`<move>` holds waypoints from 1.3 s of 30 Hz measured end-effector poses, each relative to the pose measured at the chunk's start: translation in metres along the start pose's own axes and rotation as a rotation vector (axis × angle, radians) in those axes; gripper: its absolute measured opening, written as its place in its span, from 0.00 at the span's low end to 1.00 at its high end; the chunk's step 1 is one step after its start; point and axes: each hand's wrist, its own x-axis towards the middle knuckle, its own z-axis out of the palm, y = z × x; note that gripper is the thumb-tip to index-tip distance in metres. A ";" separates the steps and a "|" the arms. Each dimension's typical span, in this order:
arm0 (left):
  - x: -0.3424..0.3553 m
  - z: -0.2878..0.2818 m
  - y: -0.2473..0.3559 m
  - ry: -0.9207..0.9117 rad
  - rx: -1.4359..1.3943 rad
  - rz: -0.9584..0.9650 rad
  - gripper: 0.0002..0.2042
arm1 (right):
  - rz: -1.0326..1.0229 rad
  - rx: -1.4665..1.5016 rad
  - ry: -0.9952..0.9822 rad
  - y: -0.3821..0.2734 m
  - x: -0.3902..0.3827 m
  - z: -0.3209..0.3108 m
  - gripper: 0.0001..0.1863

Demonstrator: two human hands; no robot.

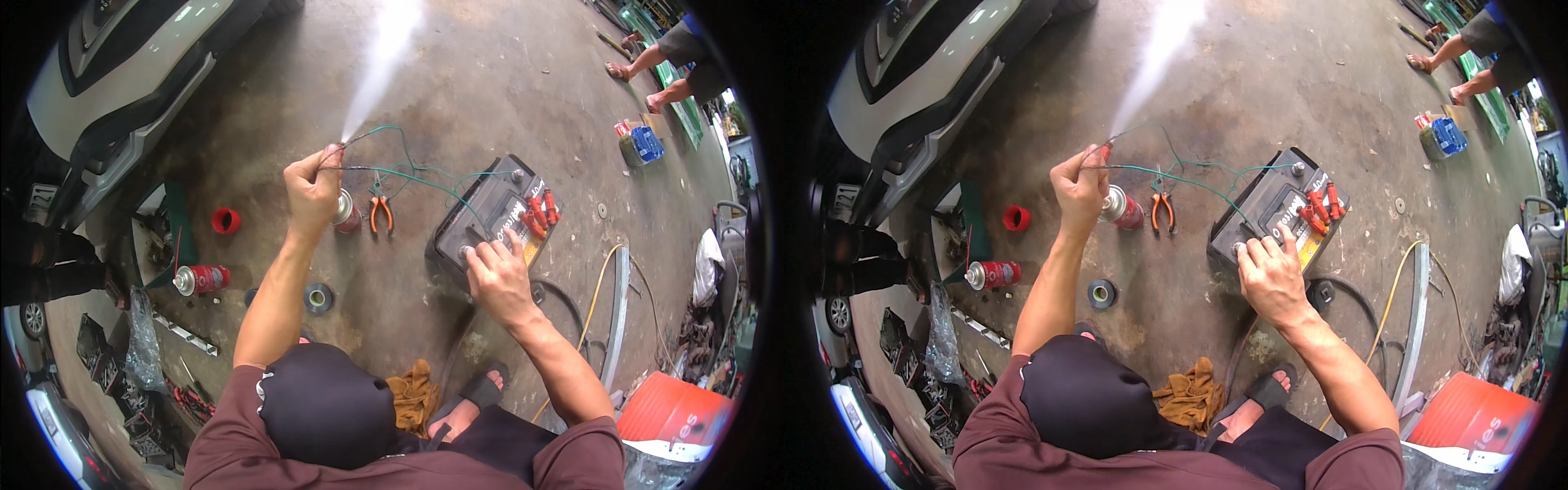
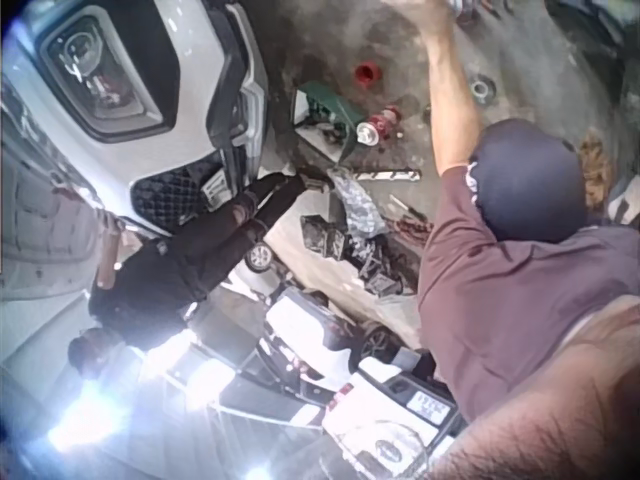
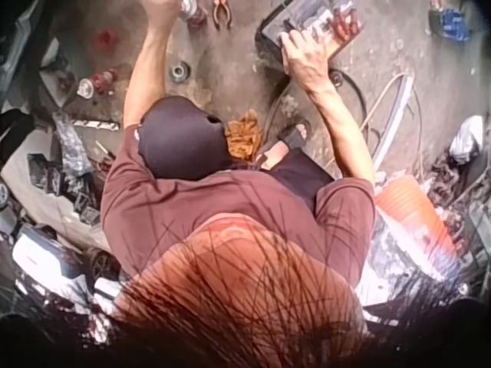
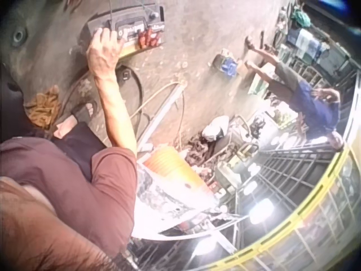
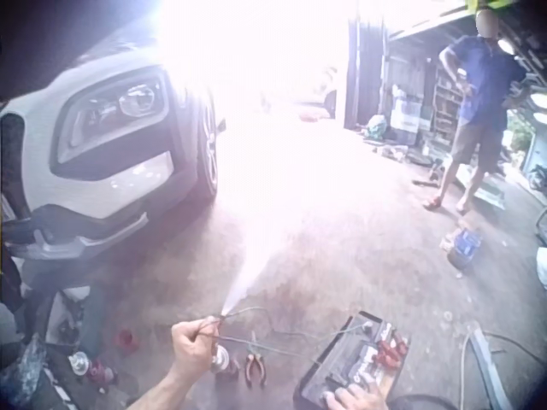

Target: The person cleans fuel injectors by spraying them with a cleaning agent from a can, then wipes them with a cloth and secures them back onto a fuel rail by hand.

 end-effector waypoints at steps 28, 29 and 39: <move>-0.002 0.004 0.017 -0.063 -0.025 0.007 0.21 | -0.014 -0.077 0.024 -0.003 -0.009 -0.004 0.10; -0.002 0.003 0.017 -0.068 -0.024 0.007 0.21 | -0.022 -0.099 0.034 -0.004 -0.009 -0.003 0.09; -0.007 -0.002 0.023 -0.063 -0.014 0.012 0.20 | -0.008 -0.041 0.046 -0.009 -0.009 -0.007 0.10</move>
